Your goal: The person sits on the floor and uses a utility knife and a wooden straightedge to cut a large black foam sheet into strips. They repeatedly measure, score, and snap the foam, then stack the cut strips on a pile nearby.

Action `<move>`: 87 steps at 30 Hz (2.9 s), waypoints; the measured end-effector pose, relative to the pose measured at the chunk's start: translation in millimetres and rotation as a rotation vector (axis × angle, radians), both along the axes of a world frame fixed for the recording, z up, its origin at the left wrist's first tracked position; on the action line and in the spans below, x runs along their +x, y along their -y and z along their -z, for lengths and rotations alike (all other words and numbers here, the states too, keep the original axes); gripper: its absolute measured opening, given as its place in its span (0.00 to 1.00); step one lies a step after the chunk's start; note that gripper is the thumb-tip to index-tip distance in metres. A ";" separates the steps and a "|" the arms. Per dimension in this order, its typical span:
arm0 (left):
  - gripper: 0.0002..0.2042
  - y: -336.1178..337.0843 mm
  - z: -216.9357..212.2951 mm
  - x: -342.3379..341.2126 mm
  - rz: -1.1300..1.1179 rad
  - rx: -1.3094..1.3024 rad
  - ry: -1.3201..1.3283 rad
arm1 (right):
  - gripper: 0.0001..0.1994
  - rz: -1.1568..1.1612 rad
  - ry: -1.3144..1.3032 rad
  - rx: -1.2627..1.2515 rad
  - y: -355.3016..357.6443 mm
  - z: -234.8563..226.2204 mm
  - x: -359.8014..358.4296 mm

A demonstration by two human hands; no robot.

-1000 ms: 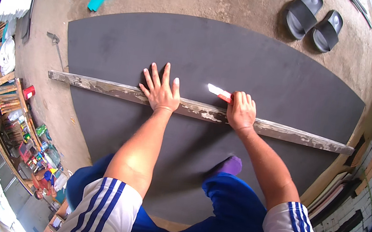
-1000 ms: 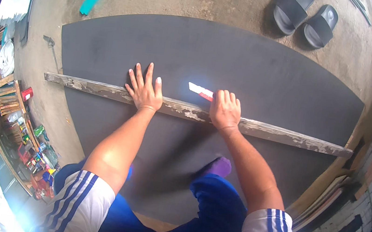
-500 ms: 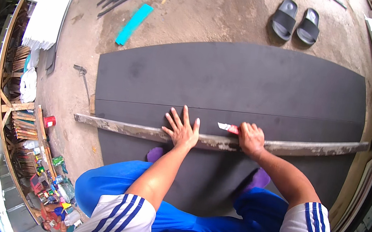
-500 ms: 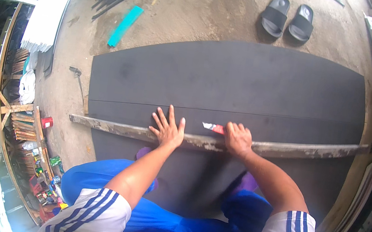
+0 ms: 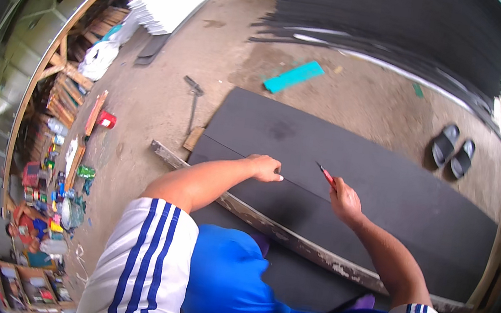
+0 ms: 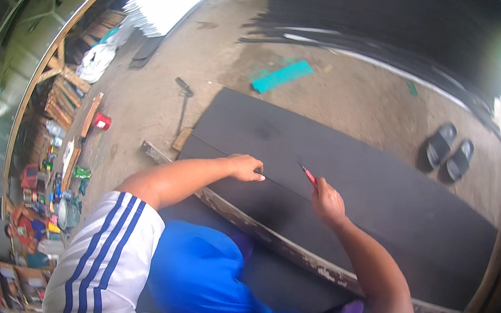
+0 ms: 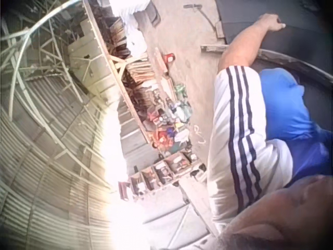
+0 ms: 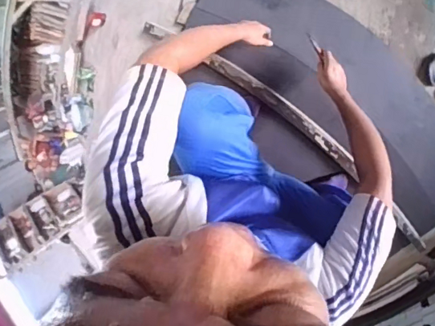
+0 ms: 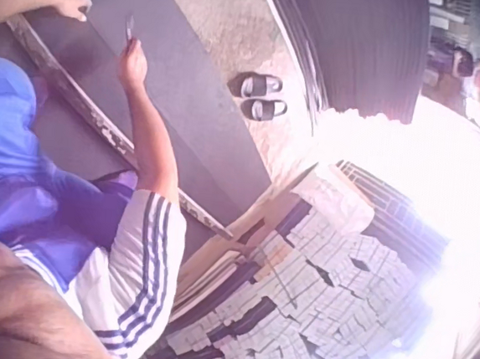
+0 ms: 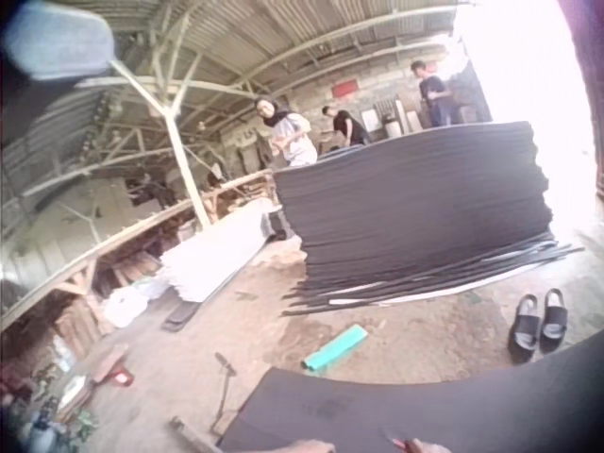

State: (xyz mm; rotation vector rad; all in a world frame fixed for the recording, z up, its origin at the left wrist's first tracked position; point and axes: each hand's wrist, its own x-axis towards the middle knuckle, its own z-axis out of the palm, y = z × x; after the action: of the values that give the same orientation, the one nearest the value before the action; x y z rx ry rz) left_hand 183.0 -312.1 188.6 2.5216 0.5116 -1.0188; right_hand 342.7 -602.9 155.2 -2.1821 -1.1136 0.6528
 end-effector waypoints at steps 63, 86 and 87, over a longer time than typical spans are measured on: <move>0.20 -236.1 112.7 -186.3 -1.115 0.196 0.575 | 0.35 -0.641 0.328 -0.450 -317.0 -16.8 -131.9; 0.16 -239.6 91.7 -185.4 -1.090 0.091 0.665 | 0.33 -0.693 0.353 -0.628 -290.4 -29.6 -129.4; 0.16 -238.4 89.1 -185.8 -1.092 0.085 0.632 | 0.34 -0.703 0.359 -0.654 -273.8 -31.2 -121.5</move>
State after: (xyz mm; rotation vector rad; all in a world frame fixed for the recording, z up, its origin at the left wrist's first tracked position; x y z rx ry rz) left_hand -2.8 -73.7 99.5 1.9240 1.4559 0.1933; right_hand 221.2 -329.1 186.4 -2.4758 -2.1477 1.0622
